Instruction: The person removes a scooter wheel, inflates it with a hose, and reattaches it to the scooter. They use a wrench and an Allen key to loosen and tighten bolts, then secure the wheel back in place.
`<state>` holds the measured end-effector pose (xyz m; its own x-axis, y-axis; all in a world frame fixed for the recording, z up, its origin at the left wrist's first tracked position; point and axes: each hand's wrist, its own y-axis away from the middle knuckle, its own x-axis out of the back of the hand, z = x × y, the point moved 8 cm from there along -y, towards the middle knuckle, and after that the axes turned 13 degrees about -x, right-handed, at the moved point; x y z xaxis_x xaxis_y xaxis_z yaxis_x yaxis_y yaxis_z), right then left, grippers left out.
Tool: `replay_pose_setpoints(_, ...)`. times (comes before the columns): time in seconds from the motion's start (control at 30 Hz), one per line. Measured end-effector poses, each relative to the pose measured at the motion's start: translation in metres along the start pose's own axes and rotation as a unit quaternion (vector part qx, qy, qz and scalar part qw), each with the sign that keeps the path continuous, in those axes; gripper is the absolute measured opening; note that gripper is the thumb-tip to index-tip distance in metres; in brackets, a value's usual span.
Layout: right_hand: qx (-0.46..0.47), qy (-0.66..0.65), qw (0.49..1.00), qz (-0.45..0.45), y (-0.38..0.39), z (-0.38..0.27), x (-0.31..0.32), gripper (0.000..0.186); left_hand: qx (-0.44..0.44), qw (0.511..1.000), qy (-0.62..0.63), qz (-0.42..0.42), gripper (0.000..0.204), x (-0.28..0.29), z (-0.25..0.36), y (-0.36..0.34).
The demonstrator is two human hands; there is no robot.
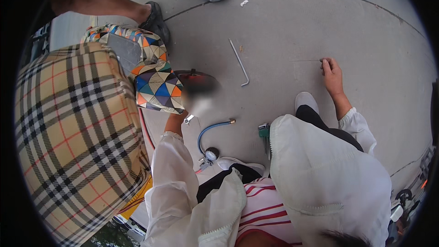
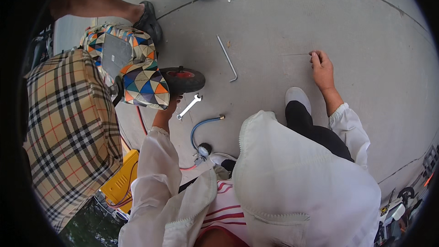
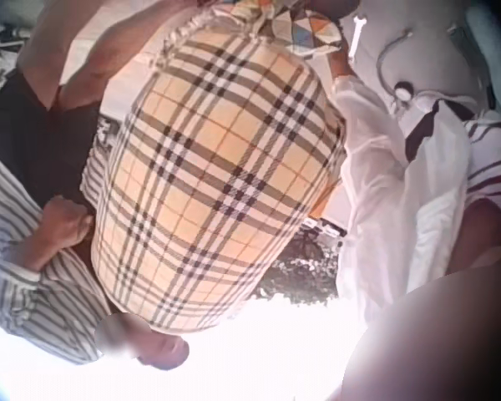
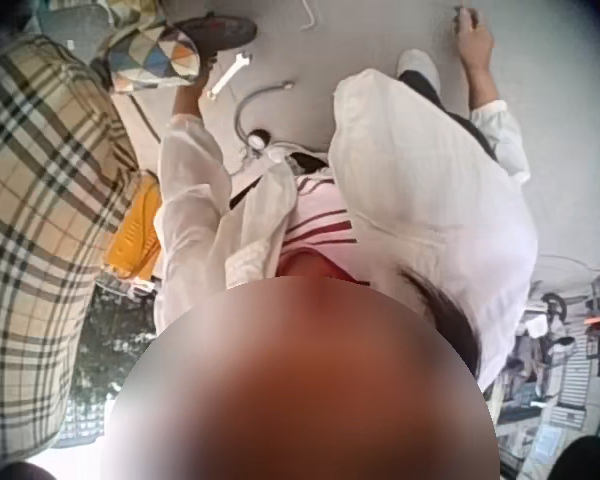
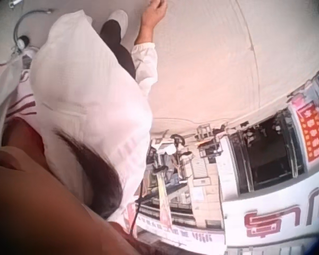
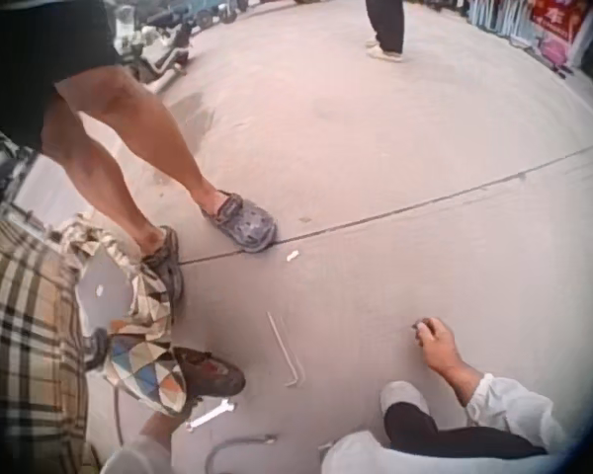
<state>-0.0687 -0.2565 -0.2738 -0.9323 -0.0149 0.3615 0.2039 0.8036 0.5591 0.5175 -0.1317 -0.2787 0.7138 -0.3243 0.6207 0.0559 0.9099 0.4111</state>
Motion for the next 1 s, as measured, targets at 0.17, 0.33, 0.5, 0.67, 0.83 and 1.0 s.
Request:
replay_pose_setpoints(0.17, -0.112, 0.029, 0.952, 0.284, 0.102, 0.132, 0.145, 0.022, 0.186, 0.964, 0.187, 0.01, 0.028, 0.017, -0.041, 0.027)
replay_pose_setpoints(0.33, -0.308, -0.013, 0.787, 0.535, 0.261, 0.262, 0.24, 0.025, 0.227, 0.962, 0.151, 0.005, 0.046, 0.014, -0.01, 0.016)
replay_pose_setpoints(0.5, -0.407, 0.016, 0.725, 0.555, 0.37, 0.358, 0.211, 0.025, 0.242, 0.967, 0.069, -0.045, 0.055, 0.013, 0.018, 0.013)
replay_pose_setpoints(0.67, -0.429, 0.011, 0.773, 0.467, 0.384, 0.364, 0.17, 0.026, 0.273, 0.958, 0.047, -0.078, 0.053, 0.02, 0.012, 0.016)
replay_pose_setpoints(0.83, -0.364, 0.038, 0.858, 0.36, 0.361, 0.341, 0.149, 0.03, 0.271, 0.958, 0.045, -0.078, 0.05, 0.021, 0.014, 0.025)
replay_pose_setpoints(1.0, -0.348, 0.047, 0.905, 0.24, 0.366, 0.336, 0.091, 0.029, 0.235, 0.968, 0.016, -0.089, 0.046, 0.041, 0.01, 0.012)
